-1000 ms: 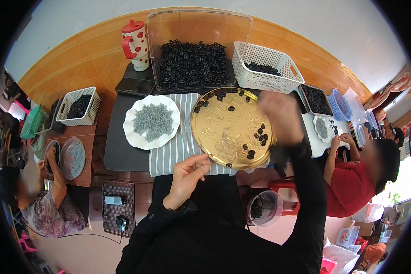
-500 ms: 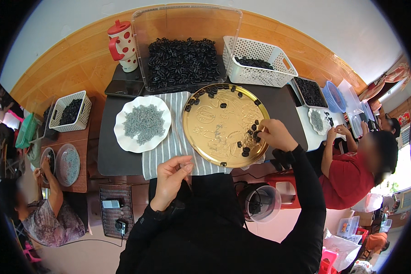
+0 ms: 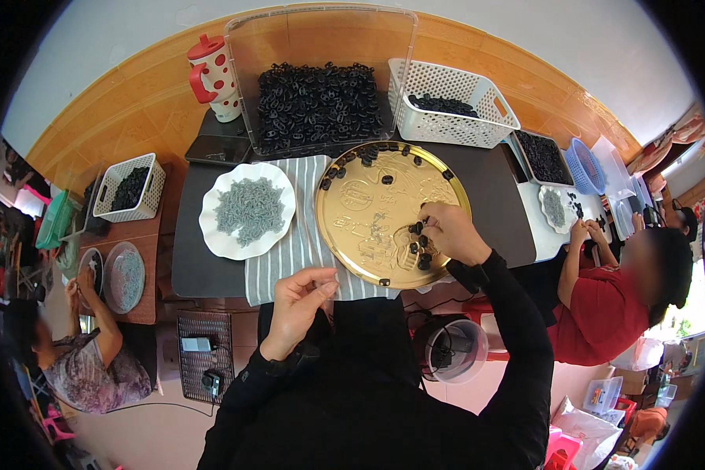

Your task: The person picks up a black plastic piece and a metal pin by hand, inserts the pin into the piece, and places the assembled unit onto a gold tray, repeating the process.

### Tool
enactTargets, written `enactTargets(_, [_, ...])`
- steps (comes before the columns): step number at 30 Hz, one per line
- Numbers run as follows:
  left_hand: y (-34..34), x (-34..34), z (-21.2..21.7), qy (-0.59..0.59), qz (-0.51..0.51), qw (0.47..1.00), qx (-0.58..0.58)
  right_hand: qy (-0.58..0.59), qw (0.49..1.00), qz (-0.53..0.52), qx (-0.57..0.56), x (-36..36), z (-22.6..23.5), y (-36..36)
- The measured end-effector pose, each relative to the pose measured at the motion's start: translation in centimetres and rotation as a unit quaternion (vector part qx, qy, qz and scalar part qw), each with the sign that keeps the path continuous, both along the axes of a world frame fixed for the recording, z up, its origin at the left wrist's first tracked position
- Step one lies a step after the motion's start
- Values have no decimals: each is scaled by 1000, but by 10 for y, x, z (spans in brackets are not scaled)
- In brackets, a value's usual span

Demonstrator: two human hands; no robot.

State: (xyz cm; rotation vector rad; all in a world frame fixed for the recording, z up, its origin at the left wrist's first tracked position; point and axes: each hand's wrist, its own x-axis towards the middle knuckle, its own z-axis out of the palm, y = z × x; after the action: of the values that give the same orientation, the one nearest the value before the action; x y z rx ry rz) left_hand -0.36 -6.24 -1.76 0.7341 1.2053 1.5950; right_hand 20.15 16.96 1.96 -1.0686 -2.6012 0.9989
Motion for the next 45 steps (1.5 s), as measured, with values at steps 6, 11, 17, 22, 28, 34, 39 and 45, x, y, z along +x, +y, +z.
enactTargets(6, [4,-5,-1,-8,0,1000,13,38,982,44,178,-7,4,-9])
enactTargets(11, [2,-1,0,25,-10,1000,-3,-40,972,76,220,-18,-13,-1])
enactTargets(17, [-6,-23,3,72,49,996,32,28,971,76,227,-14,-9,-10])
enactTargets(22, [0,-57,24,390,206,896,58,76,980,48,177,-14,14,-28])
enactTargets(28, [33,-15,29,505,77,852,114,193,978,-24,-70,-15,33,-62])
enactTargets(34, [68,9,17,653,16,756,38,277,955,-54,-91,-7,10,-88])
enactTargets(39, [75,17,19,725,-16,688,23,317,940,-79,-97,-5,-6,-102])
enactTargets(45, [79,23,19,746,-46,663,40,322,939,-80,-89,-10,-5,-108])
